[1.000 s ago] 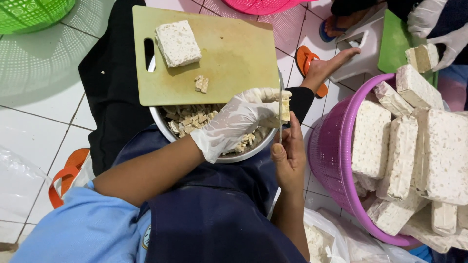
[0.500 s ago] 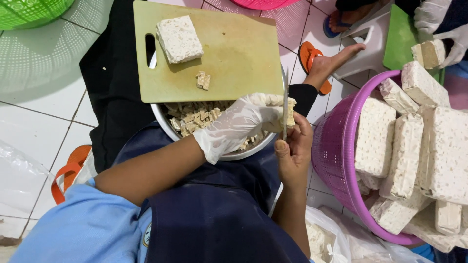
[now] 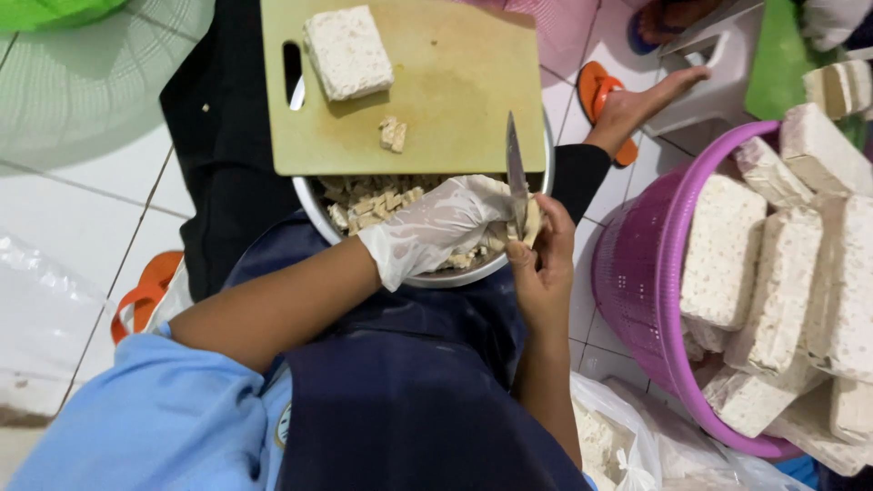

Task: Slicing and dicing blocks of tempeh into small pieces using a knife on a cutting board while sitting on the floor.

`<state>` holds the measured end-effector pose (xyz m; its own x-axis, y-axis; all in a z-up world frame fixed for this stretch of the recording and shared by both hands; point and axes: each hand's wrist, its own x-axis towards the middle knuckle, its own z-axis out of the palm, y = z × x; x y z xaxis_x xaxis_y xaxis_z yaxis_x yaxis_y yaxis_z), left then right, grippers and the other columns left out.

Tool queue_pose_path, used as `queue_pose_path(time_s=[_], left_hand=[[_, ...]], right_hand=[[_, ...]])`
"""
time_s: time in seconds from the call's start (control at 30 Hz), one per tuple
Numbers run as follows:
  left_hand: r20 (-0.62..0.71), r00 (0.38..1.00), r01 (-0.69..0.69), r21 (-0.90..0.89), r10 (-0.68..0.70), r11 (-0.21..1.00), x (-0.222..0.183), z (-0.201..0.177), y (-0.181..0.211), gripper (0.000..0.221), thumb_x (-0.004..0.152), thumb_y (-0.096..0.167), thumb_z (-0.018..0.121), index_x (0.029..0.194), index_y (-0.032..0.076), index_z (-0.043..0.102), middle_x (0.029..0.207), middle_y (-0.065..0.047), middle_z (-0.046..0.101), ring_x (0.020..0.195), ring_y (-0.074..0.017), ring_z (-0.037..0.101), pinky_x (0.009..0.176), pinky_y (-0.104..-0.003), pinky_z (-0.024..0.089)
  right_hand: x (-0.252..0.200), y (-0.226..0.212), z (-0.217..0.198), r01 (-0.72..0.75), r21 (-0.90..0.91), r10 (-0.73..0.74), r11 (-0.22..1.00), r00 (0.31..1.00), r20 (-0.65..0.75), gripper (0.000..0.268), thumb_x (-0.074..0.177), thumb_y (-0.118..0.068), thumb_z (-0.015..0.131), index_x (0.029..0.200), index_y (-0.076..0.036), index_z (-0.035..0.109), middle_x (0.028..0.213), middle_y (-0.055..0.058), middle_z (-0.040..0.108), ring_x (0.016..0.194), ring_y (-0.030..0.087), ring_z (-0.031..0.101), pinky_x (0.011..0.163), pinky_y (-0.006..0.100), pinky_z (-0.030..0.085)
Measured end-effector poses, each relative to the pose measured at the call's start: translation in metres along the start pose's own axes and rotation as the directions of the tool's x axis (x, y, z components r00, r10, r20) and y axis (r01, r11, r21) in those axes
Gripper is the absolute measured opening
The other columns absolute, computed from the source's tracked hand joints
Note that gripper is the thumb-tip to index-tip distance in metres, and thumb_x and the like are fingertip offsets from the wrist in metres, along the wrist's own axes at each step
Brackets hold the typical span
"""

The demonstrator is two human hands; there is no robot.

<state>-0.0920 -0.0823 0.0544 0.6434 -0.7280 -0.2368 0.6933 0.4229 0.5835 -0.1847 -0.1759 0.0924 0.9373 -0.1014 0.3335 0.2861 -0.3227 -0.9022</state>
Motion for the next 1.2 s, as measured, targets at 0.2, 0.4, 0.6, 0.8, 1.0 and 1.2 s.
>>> queue_pose_path(time_s=[0.2, 0.4, 0.6, 0.8, 1.0, 1.2], left_hand=[[-0.176, 0.983, 0.086, 0.23, -0.046, 0.969, -0.031, -0.026, 0.008, 0.022, 0.071, 0.006, 0.066, 0.09, -0.005, 0.066, 0.066, -0.011, 0.061, 0.054, -0.0183, 0.065, 0.046, -0.026, 0.054], [-0.079, 0.985, 0.011, 0.915, 0.153, 0.404, -0.042, -0.096, -0.002, 0.053, 0.079, 0.052, 0.061, 0.116, 0.014, 0.061, 0.112, -0.018, 0.061, 0.11, -0.0379, 0.055, 0.094, -0.044, 0.047], [-0.197, 0.93, 0.314, 0.865, 0.311, -0.392, -0.001, -0.128, 0.044, 0.069, 0.092, 0.042, 0.046, 0.146, 0.012, 0.017, 0.149, -0.022, 0.013, 0.136, -0.0391, 0.011, 0.11, -0.048, 0.011], [0.128, 0.983, -0.063, 0.909, 0.134, -0.412, 0.002, -0.116, -0.023, 0.064, 0.088, 0.042, 0.054, 0.144, 0.019, 0.032, 0.147, -0.017, 0.028, 0.137, -0.0395, 0.019, 0.11, -0.049, 0.023], [0.514, 0.83, -0.55, 0.686, -0.218, -0.477, -0.003, -0.148, -0.05, 0.043, 0.08, 0.046, 0.057, 0.119, 0.028, 0.06, 0.137, -0.008, 0.047, 0.133, -0.0335, 0.033, 0.11, -0.051, 0.02], [0.426, 0.869, -0.14, 0.698, 0.252, -0.702, 0.082, -0.243, -0.099, 0.021, 0.089, 0.029, 0.047, 0.101, 0.023, 0.063, 0.106, -0.009, 0.061, 0.104, -0.0282, 0.056, 0.09, -0.042, 0.042]], right_hand=[[-0.017, 0.02, 0.017, -0.264, 0.14, 0.253, 0.954, 0.963, 0.094, 0.046, 0.093, -0.021, 0.051, 0.135, -0.008, 0.037, 0.087, 0.008, 0.055, 0.056, 0.008, 0.047, 0.051, 0.019, 0.04], [-0.043, 0.1, 0.002, -0.389, 0.15, 0.35, 0.909, 0.907, 0.233, 0.055, 0.098, -0.023, 0.04, 0.144, -0.004, 0.017, 0.062, 0.006, 0.046, 0.039, 0.009, 0.04, 0.035, 0.017, 0.032], [-0.024, 0.064, 0.001, -0.641, -0.03, 0.639, 0.767, 0.758, 0.134, 0.06, 0.094, -0.038, 0.041, 0.147, -0.017, 0.024, 0.075, -0.002, 0.058, 0.045, 0.005, 0.046, 0.036, 0.019, 0.04], [-0.033, 0.083, -0.026, -0.497, 0.265, 0.497, 0.826, 0.865, 0.074, 0.05, 0.098, -0.036, 0.038, 0.139, -0.008, 0.029, 0.075, 0.017, 0.053, 0.04, 0.018, 0.048, 0.032, 0.026, 0.042], [-0.05, 0.073, -0.066, -0.574, 0.027, 0.574, 0.818, 0.818, 0.035, 0.034, 0.091, -0.008, 0.045, 0.125, -0.005, 0.041, 0.091, 0.021, 0.061, 0.042, 0.019, 0.054, 0.035, 0.027, 0.044], [-0.067, 0.062, -0.088, -0.574, -0.178, 0.568, 0.799, 0.818, -0.09, 0.027, 0.091, -0.004, 0.052, 0.119, -0.002, 0.054, 0.1, 0.019, 0.06, 0.05, 0.024, 0.057, 0.043, 0.032, 0.048]])
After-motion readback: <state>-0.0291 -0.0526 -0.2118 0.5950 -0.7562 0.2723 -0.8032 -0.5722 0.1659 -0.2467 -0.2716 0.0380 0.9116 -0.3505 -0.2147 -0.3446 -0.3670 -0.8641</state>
